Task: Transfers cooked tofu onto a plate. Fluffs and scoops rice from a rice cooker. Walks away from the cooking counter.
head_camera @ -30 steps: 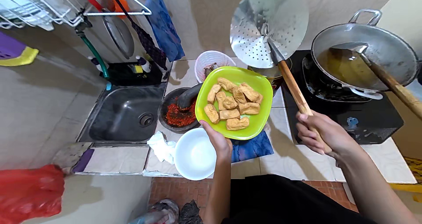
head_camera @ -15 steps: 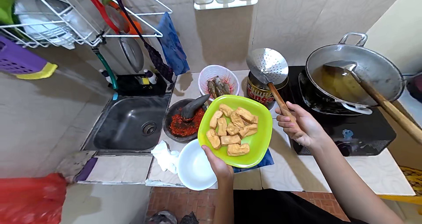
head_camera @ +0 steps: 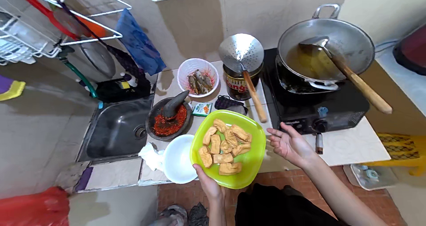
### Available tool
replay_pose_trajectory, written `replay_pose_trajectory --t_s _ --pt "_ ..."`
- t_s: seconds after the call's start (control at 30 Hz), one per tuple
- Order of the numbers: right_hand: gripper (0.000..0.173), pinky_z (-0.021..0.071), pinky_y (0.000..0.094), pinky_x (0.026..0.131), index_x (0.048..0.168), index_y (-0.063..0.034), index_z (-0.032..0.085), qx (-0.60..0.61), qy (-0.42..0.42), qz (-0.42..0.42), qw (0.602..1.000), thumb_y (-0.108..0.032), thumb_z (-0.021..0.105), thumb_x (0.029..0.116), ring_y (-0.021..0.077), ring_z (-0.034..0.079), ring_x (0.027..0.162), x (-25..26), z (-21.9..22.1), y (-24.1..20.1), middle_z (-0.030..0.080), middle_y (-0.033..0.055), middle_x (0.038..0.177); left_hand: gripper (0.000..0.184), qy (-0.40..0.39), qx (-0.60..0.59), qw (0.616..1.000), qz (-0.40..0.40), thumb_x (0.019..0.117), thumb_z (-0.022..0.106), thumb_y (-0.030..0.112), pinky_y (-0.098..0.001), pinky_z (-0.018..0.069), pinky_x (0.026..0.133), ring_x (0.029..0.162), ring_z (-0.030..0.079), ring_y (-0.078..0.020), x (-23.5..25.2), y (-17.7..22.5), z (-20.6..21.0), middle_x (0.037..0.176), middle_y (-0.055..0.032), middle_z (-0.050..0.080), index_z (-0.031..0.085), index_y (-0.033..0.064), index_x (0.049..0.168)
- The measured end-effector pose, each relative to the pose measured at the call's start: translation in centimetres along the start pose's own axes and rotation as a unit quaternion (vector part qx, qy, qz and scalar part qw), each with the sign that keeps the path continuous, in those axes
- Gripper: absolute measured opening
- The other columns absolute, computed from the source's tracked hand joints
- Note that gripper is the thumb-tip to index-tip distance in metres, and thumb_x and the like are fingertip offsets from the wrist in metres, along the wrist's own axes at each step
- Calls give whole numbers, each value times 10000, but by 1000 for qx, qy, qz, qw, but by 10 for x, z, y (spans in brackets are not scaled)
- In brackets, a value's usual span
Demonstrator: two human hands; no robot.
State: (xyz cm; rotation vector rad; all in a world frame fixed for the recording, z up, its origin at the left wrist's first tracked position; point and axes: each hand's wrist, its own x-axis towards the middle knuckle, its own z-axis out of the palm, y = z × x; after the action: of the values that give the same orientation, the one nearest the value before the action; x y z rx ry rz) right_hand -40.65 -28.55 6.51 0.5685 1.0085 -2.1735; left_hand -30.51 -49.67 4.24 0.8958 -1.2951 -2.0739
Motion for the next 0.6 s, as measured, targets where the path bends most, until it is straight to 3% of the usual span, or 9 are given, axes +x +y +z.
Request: replay_pose_trajectory --t_s 0.07,0.13,0.2,0.27,0.43,0.53,0.6 --pt "459 445 153 490 1137 -75 552 -31 14 -9 999 -346 181 1137 23 531 524 -19 -28 13 573 -48 684 557 -14 30 999 -1 1120 69 382 -269 573 932 1104 659 -60 -19 -9 -6 1229 -35 642 382 63 1452" --pt "336 474 192 564 1211 -83 531 -123 33 -22 992 -274 266 1134 35 551 609 -43 -57 25 587 -51 784 554 -41 62 997 -2 1119 74 374 -250 576 920 1091 661 -35 -42 -19 -10 1220 -15 647 373 51 1455" --pt "307 533 274 622 1332 -56 489 -210 58 -28 976 -238 376 1112 114 626 750 -72 -84 33 612 38 985 539 -75 80 994 -14 1122 84 361 -236 583 904 1070 666 -15 -70 -30 -6 1200 9 657 373 43 1447" --pt "381 586 358 648 1440 -55 416 -226 73 -22 971 -219 446 1097 207 692 856 -107 -115 33 632 141 1156 523 -121 86 988 -38 1124 92 349 -225 585 900 1055 672 1 -105 -46 9 1179 36 673 382 45 1437" --pt "457 598 305 560 1514 -84 321 -172 108 -92 975 -139 455 1080 169 709 703 -196 -225 28 680 110 1050 504 -242 100 958 -120 1127 104 357 -223 601 853 997 692 4 -196 -105 74 1111 55 699 416 68 1398" --pt "463 622 312 598 1485 -87 335 -137 142 -150 969 -146 479 1050 164 724 757 -255 -289 25 680 91 1080 511 -315 109 927 -170 1127 114 363 -239 607 852 997 698 -19 -251 -140 111 1110 33 704 415 60 1406" --pt "475 641 337 688 1487 -92 323 -95 166 -176 965 -135 486 1043 177 734 872 -289 -320 23 671 87 1139 524 -352 116 906 -206 1126 115 382 -250 606 855 1002 699 -32 -285 -155 134 1116 16 704 424 66 1408"
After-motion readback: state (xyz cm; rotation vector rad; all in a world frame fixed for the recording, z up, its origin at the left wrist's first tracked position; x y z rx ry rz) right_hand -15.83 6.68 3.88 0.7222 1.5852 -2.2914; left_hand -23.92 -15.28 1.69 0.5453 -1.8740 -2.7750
